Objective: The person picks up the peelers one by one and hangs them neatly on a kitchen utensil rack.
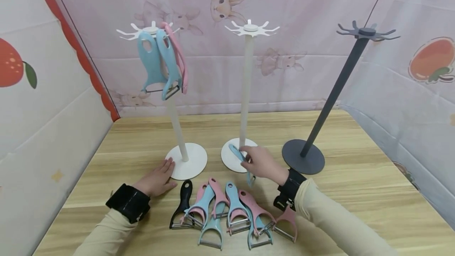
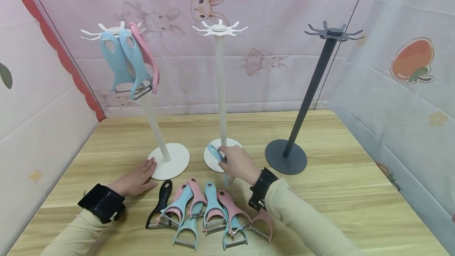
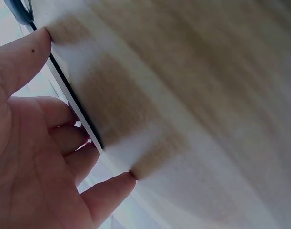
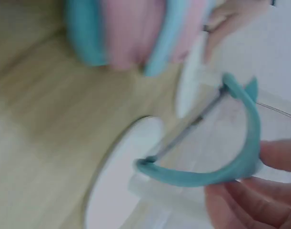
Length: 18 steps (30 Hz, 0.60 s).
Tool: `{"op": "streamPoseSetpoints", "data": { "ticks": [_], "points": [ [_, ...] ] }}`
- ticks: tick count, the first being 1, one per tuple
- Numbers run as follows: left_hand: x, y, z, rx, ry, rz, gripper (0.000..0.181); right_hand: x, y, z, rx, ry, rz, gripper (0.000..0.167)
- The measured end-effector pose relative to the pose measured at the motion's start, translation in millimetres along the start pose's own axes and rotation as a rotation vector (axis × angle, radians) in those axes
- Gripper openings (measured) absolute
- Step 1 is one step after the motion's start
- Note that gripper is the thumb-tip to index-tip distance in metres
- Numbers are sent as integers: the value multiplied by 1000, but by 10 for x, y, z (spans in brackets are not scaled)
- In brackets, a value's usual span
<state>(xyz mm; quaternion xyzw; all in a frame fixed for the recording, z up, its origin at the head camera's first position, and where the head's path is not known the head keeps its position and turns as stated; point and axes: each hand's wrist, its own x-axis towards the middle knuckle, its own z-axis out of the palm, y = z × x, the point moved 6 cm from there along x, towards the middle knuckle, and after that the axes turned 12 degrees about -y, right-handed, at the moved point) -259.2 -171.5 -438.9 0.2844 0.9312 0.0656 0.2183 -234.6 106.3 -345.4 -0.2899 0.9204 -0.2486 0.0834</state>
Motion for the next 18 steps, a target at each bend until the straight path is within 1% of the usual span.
{"op": "streamPoseSetpoints", "data": {
  "ticks": [2,5,10,14,16,18],
  "points": [
    [-7,6,-5,-6,2,0,66,59,-90,-92,27,75,-57,37],
    [-20,23,-17,-9,2,1,66,169,-214,-219,123,174,-126,38],
    [-28,44,-31,-15,-2,0,66,384,-386,-427,305,307,-176,42],
    [-19,30,-19,-11,-15,-13,66,570,-527,-592,439,395,-221,43],
    [-13,20,-8,-12,-19,-19,66,661,-591,-667,483,439,-228,44],
    [-9,10,2,-13,-20,-22,66,748,-641,-736,520,478,-218,44]
  ]
}}
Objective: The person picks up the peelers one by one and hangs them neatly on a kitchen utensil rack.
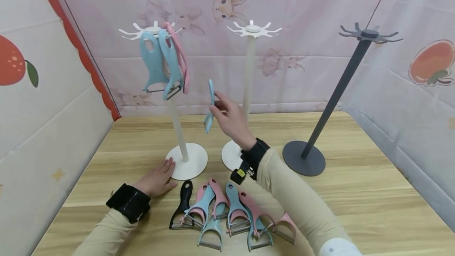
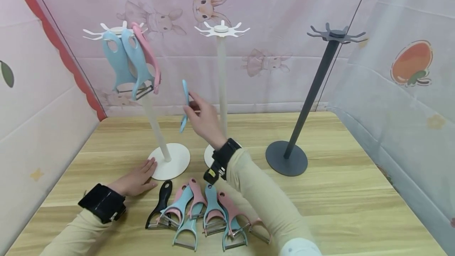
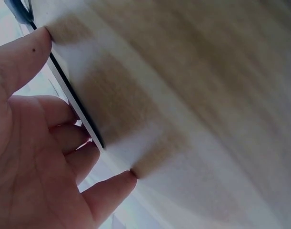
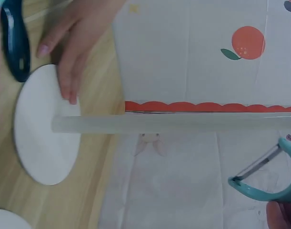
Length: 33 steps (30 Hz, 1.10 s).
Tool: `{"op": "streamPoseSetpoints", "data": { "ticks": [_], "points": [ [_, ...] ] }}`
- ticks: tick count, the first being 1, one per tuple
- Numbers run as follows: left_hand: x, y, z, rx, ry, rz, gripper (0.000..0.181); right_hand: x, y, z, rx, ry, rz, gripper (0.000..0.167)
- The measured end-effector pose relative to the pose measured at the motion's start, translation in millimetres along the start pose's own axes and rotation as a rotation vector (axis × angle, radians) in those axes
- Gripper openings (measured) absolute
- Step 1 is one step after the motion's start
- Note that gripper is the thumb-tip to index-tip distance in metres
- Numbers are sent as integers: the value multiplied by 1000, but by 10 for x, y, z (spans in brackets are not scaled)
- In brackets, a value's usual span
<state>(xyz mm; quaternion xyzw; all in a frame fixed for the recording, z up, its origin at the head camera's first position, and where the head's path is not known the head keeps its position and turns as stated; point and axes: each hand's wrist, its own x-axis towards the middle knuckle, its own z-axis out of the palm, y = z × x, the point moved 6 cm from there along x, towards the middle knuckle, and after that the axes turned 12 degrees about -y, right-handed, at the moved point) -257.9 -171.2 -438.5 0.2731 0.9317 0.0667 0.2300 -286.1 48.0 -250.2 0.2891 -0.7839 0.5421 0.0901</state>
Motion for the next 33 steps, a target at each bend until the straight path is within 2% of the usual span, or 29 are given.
{"op": "streamPoseSetpoints", "data": {
  "ticks": [6,15,27,33],
  "points": [
    [-3,-14,6,2,11,10,66,330,-107,-8,7,89,17,43],
    [-36,44,-21,-20,29,22,67,751,-221,-67,16,141,16,42],
    [-34,49,-69,-6,51,34,65,1120,-450,-159,112,148,-95,38],
    [-28,11,-34,-14,67,41,65,1274,-521,-85,194,67,-95,40]
  ]
}}
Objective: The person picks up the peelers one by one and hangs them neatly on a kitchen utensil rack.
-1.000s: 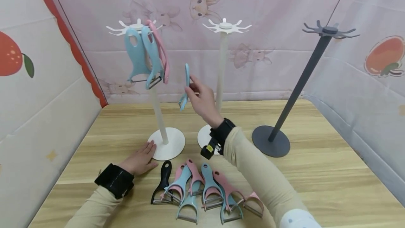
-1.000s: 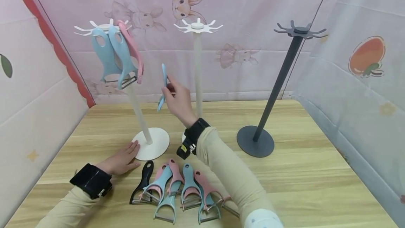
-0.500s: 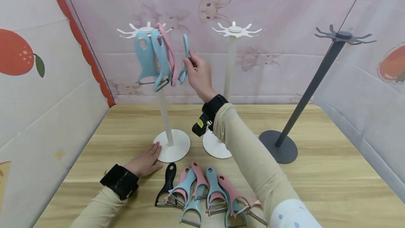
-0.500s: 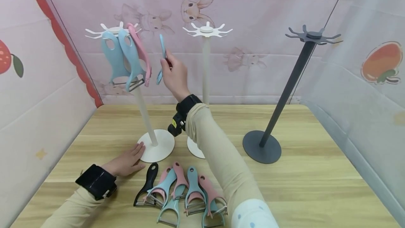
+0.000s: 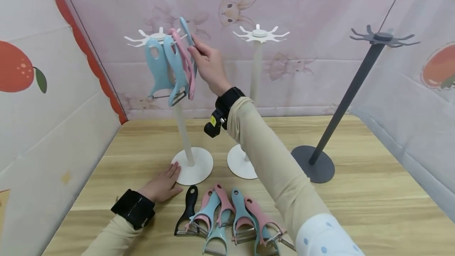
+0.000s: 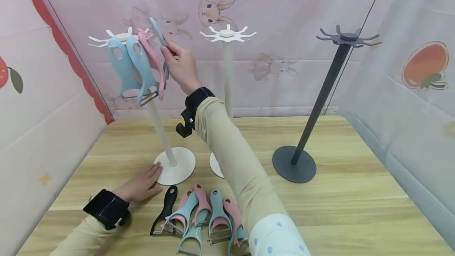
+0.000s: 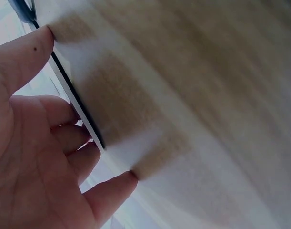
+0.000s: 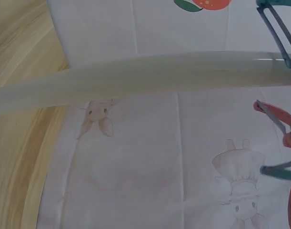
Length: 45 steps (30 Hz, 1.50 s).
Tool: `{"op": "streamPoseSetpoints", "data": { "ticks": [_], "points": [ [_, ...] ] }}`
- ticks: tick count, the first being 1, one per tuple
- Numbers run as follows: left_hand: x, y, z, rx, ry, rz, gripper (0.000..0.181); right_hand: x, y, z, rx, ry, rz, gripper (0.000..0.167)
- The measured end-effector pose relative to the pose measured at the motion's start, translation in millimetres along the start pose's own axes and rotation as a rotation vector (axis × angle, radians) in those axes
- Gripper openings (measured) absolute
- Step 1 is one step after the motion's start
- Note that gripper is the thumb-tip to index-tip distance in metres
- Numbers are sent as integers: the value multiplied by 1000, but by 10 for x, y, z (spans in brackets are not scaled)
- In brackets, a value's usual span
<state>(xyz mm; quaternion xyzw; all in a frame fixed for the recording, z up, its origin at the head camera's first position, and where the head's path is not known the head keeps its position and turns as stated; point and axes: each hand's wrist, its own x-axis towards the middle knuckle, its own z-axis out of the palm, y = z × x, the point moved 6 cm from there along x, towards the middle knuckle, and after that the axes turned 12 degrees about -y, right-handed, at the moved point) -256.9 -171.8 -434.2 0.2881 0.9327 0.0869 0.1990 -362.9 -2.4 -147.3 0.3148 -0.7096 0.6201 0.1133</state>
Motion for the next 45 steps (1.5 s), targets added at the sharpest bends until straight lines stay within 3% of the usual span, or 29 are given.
{"op": "streamPoseSetpoints", "data": {
  "ticks": [11,17,30,34,40,45],
  "points": [
    [9,-16,19,12,-19,-16,66,162,-32,117,54,-211,49,30],
    [7,-16,21,8,-26,-25,66,158,-11,147,97,-294,58,34],
    [16,-15,26,-14,-35,-25,67,19,181,223,168,-348,90,32],
    [8,-10,31,-6,-33,-16,67,-114,246,236,77,-300,90,33],
    [-7,4,21,-9,-20,-3,67,-405,199,233,-272,-238,-5,33],
    [2,1,24,-21,-28,2,67,-699,219,173,-427,-251,28,43]
  ]
}}
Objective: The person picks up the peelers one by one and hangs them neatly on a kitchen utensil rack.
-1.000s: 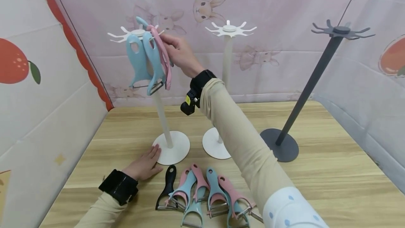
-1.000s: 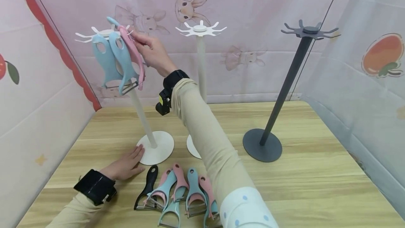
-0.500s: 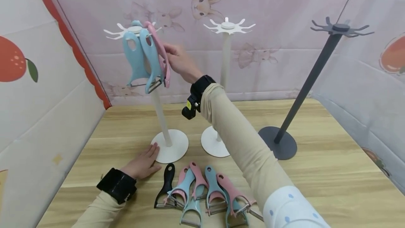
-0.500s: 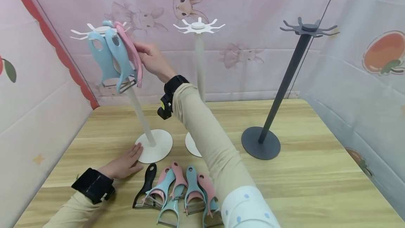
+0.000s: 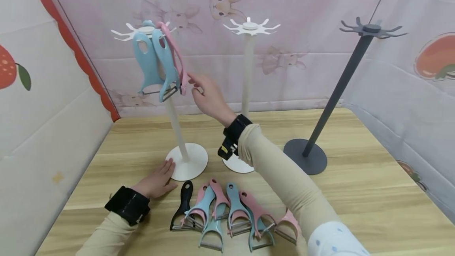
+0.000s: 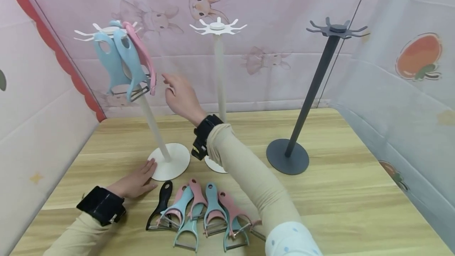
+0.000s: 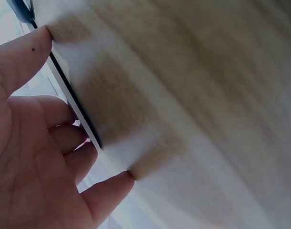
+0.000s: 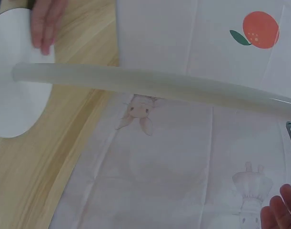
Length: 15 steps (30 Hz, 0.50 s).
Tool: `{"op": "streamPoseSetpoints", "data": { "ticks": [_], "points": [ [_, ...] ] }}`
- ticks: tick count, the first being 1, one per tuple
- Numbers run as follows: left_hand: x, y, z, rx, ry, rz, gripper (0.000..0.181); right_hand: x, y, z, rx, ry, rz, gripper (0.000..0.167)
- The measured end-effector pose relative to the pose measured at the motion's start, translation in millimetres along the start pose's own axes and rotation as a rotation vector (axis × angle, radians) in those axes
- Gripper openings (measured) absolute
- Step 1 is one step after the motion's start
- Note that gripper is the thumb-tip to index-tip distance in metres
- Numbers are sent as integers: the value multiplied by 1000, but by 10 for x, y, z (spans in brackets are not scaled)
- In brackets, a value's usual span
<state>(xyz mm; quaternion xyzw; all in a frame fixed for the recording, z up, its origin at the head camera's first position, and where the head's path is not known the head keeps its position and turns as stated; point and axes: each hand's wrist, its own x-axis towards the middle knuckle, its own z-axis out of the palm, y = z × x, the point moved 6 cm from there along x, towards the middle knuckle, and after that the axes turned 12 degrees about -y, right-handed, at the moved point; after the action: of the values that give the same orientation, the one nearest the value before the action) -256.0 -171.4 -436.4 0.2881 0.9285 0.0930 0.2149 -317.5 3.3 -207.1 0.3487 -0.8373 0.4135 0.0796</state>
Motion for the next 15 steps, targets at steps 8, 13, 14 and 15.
{"op": "streamPoseSetpoints", "data": {
  "ticks": [8,13,14,15],
  "points": [
    [23,-13,21,-8,18,43,69,-561,88,15,-151,-155,-21,42],
    [13,-15,14,-31,35,67,69,-923,228,39,-199,-300,-25,41],
    [14,-15,15,-30,33,67,69,-993,270,52,-225,-338,-17,41],
    [16,-13,14,-31,33,66,68,-1066,317,66,-248,-382,-2,40]
  ]
}}
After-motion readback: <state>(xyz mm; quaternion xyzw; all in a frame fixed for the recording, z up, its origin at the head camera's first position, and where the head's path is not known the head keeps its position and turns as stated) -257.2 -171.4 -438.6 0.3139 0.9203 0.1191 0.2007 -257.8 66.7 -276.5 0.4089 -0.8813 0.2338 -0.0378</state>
